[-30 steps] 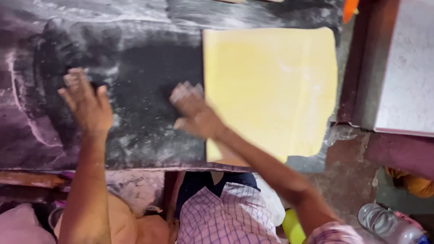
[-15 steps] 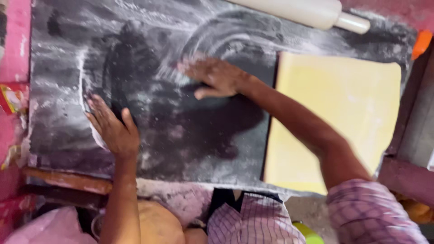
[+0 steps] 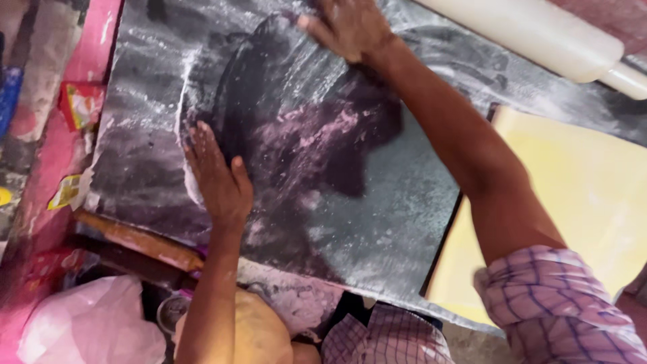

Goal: The person uses a rolling pin to flatten a rectangular piece of yellow dough on a floured metal surface. They repeatedly roll the dough, flip it over, and adjust its position to achieve a uniform thin sheet. The person also spreads flour on the surface and the dough to prevent sticking.

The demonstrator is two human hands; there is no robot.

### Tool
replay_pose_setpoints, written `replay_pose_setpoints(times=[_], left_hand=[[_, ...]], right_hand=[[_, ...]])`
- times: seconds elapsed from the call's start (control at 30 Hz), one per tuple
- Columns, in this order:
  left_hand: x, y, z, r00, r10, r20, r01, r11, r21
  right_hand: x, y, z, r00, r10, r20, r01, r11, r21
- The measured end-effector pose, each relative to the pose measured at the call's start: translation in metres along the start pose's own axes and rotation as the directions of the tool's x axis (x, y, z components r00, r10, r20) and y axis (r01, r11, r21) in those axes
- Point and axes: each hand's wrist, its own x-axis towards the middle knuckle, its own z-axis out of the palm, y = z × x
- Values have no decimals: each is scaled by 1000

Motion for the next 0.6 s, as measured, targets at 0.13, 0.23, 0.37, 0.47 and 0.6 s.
replay_pose_setpoints(times=[0.13, 0.23, 0.37, 0.47, 0.6], left_hand=[[-10, -28, 26, 989, -59, -139, 12, 949, -314], [3, -78, 38, 868, -372, -330, 40, 713, -700], [14, -164, 27, 697, -697, -169, 275, 477, -835], [24, -188, 11, 703, -704, -103, 356, 473, -806], [56, -141, -28, 833, -528, -165, 251, 626, -738]], right_hand=[[-10, -78, 58, 948, -275, -160, 256, 957, -134], [-95, -213, 115, 932, -335, -138, 297, 925, -237], [-130, -243, 115, 921, -325, -215, 365, 912, 186], [-139, -159, 70, 958, 10, -285, 23, 994, 111], [-282, -144, 86, 867, 168, -468, -271, 949, -162]])
